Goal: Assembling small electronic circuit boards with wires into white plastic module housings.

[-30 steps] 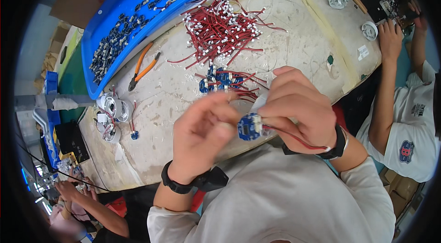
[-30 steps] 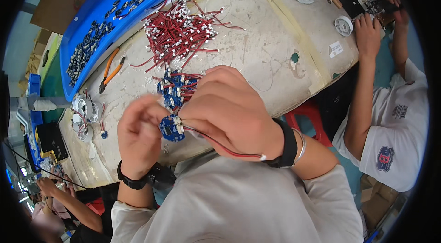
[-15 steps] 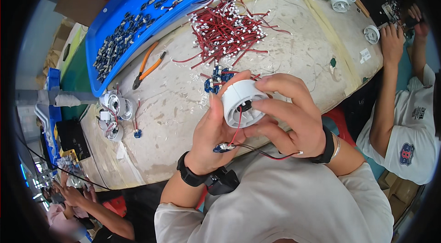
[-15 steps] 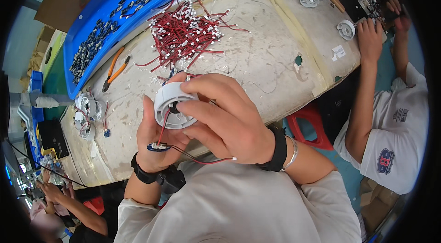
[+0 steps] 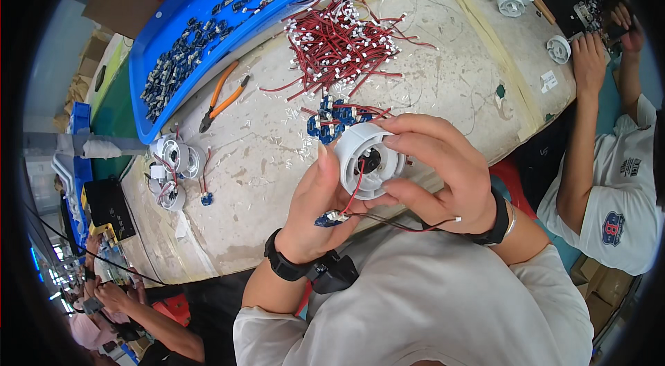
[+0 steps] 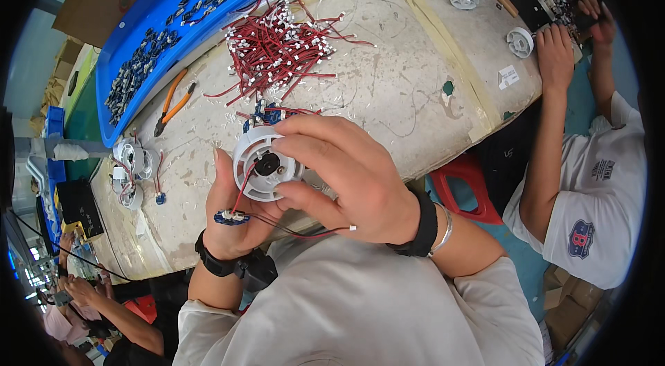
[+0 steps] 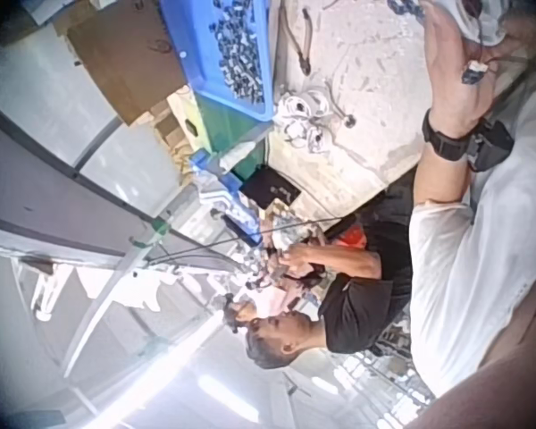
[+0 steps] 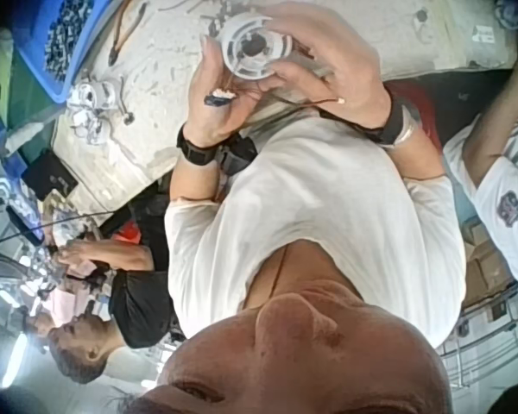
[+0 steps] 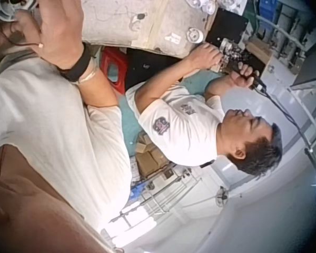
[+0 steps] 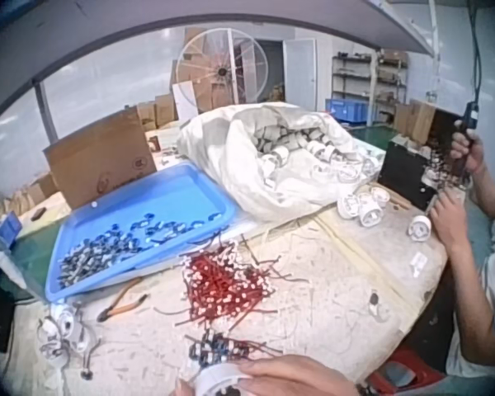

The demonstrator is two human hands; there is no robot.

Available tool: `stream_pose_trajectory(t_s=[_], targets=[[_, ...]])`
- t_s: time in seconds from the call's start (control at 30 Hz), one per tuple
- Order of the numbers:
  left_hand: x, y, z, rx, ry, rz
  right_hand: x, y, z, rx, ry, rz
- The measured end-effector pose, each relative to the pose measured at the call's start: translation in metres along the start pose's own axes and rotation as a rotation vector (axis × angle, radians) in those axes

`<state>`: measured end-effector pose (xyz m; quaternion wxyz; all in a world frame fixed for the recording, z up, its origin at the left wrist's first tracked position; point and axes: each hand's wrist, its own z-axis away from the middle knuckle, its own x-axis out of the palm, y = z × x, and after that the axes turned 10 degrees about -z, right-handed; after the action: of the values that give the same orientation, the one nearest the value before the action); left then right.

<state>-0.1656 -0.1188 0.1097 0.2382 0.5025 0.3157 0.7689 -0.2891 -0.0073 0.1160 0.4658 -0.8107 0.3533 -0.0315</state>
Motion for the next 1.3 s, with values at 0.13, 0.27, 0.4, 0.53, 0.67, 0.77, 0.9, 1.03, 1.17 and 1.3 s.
stream_pose_trajectory(t_s=[0.13, 0.27, 0.4, 0.53, 0.67, 0.77, 0.9, 1.03, 1.17, 1.3], targets=[[-0.004, -0.001, 0.001, -0.035, -0.065, 0.022, -0.005, 0.002, 0.0, -0.034, -0.038, 0.022], [-0.012, -0.004, 0.0, -0.072, -0.163, 0.105, -0.005, 0.003, 0.0, -0.053, -0.01, 0.016], [0.001, -0.002, -0.001, -0.07, -0.086, 0.186, -0.005, 0.001, 0.0, -0.015, -0.014, 0.011], [-0.01, -0.002, -0.002, -0.038, -0.203, 0.15, -0.01, 0.001, -0.003, -0.083, -0.063, 0.063], [-0.012, -0.004, -0.002, 0.038, -0.229, 0.098, -0.009, 0.001, -0.003, -0.031, -0.109, -0.039], [0.006, 0.004, 0.002, 0.019, 0.087, -0.323, -0.006, 0.0, -0.005, 0.007, -0.109, -0.071], [-0.001, 0.006, 0.006, 0.058, -0.018, -0.293, -0.001, 0.0, -0.008, 0.015, -0.112, -0.068], [-0.009, -0.001, 0.006, 0.13, -0.06, -0.196, 0.004, -0.002, -0.01, 0.028, -0.115, -0.104], [-0.015, 0.007, 0.008, 0.121, -0.134, -0.234, 0.013, -0.003, -0.007, -0.019, -0.049, -0.04], [-0.014, 0.004, 0.009, 0.121, -0.079, -0.396, 0.017, -0.005, -0.005, -0.073, 0.024, 0.063]])
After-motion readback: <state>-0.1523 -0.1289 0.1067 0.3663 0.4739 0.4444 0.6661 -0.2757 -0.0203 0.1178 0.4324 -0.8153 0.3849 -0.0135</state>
